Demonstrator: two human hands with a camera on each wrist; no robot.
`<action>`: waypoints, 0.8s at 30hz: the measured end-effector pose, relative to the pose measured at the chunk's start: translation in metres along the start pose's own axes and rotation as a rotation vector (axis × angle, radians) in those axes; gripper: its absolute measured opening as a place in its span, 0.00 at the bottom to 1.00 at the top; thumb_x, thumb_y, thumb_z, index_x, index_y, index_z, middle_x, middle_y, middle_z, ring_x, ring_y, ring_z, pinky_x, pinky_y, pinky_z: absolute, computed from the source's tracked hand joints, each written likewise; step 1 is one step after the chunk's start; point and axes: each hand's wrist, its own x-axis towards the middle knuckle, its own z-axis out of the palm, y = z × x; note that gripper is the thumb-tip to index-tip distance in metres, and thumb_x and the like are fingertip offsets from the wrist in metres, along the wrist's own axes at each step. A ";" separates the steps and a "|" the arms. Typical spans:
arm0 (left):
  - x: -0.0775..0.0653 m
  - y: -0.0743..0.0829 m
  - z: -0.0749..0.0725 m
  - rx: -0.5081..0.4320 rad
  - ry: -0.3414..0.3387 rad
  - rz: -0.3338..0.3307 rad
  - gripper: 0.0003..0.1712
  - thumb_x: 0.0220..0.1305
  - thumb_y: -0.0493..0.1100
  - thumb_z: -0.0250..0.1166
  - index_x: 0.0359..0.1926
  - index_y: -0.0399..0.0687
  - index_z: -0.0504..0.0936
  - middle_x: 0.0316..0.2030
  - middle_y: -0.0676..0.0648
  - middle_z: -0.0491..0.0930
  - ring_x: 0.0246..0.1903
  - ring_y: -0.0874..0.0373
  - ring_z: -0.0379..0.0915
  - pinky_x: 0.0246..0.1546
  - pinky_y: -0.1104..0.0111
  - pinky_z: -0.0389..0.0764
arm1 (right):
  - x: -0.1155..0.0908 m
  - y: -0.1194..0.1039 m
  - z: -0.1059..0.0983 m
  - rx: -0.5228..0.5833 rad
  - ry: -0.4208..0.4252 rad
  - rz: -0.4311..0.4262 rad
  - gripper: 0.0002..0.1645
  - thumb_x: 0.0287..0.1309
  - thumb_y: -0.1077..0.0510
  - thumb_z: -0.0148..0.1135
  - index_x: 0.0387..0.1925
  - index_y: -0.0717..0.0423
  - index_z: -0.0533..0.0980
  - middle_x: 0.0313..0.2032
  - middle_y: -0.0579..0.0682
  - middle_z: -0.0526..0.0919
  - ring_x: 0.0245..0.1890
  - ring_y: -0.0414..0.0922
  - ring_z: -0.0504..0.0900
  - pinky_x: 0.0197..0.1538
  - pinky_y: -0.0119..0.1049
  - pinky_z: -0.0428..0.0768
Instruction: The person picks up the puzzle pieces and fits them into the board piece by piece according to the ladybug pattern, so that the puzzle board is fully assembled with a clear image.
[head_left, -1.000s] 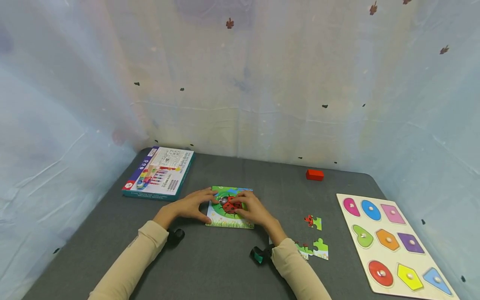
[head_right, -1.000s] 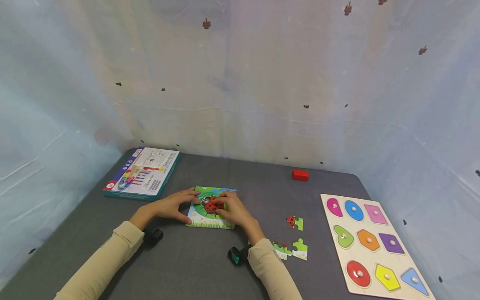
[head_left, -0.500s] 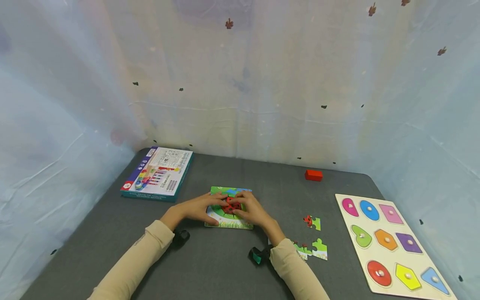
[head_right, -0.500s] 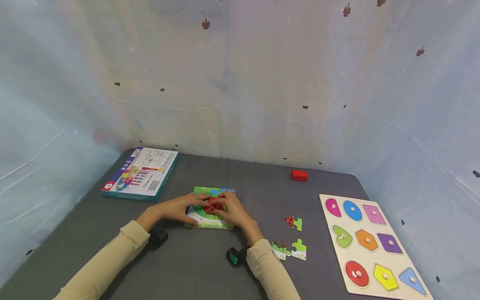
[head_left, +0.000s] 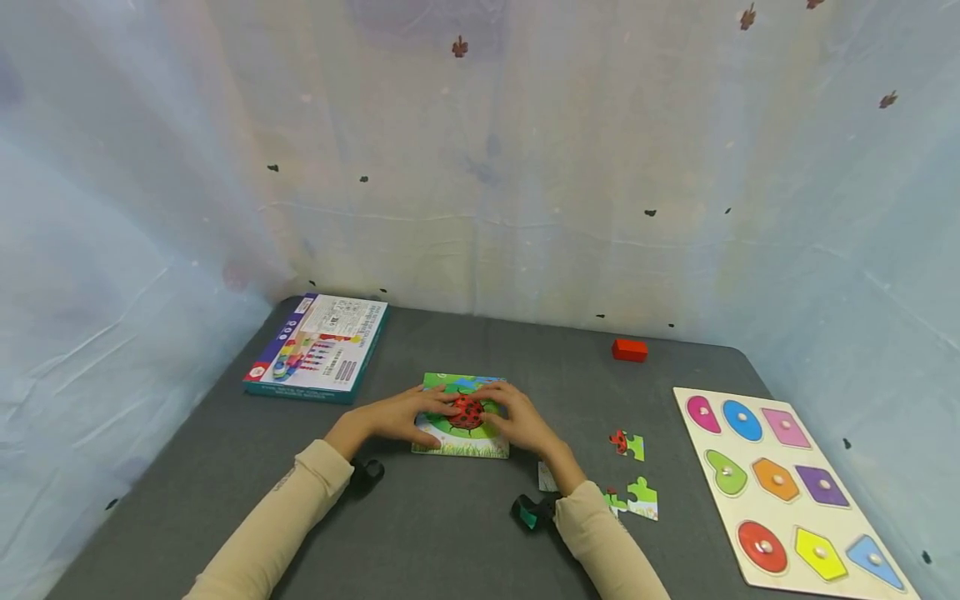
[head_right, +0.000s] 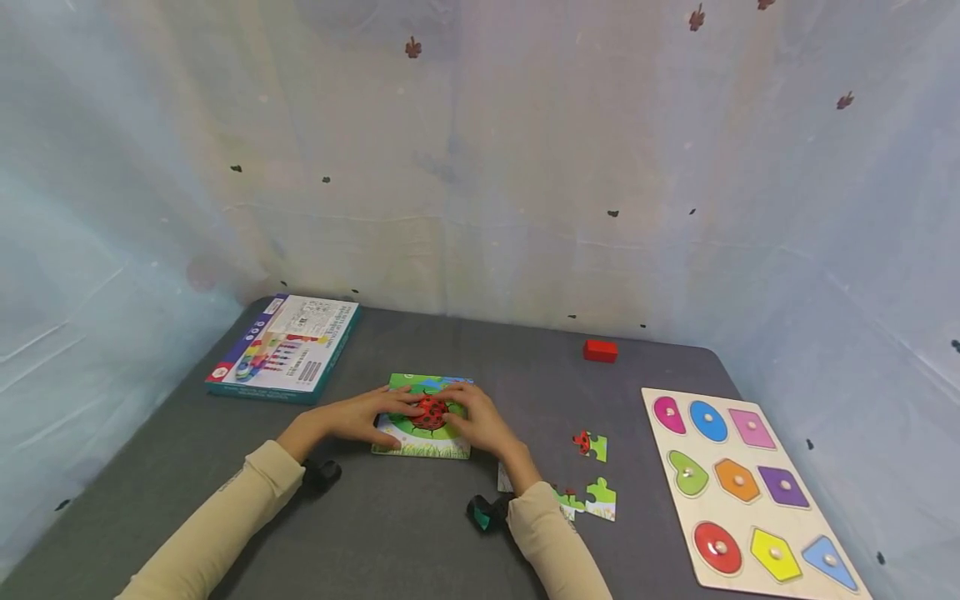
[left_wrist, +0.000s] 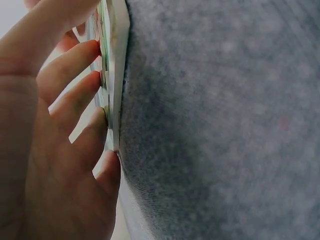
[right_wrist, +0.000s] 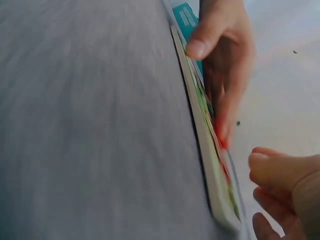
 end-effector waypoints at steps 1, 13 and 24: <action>0.001 0.000 0.000 0.001 -0.002 0.001 0.37 0.58 0.55 0.65 0.65 0.47 0.68 0.70 0.46 0.55 0.70 0.44 0.41 0.66 0.43 0.39 | -0.003 0.000 -0.005 0.004 0.013 0.001 0.21 0.58 0.65 0.61 0.54 0.61 0.75 0.54 0.58 0.74 0.56 0.53 0.71 0.54 0.53 0.71; -0.001 0.002 -0.002 -0.015 -0.004 0.005 0.34 0.61 0.52 0.63 0.65 0.44 0.68 0.69 0.43 0.55 0.70 0.42 0.40 0.66 0.43 0.39 | -0.061 0.018 -0.081 -0.088 0.111 0.011 0.22 0.54 0.67 0.64 0.52 0.61 0.75 0.53 0.58 0.75 0.55 0.54 0.72 0.53 0.56 0.71; 0.001 0.002 -0.002 -0.015 -0.006 0.007 0.34 0.61 0.52 0.63 0.65 0.44 0.67 0.70 0.44 0.55 0.70 0.42 0.39 0.66 0.44 0.38 | -0.141 0.040 -0.122 -0.238 0.173 0.148 0.27 0.51 0.65 0.67 0.55 0.57 0.75 0.54 0.53 0.76 0.56 0.47 0.72 0.56 0.32 0.70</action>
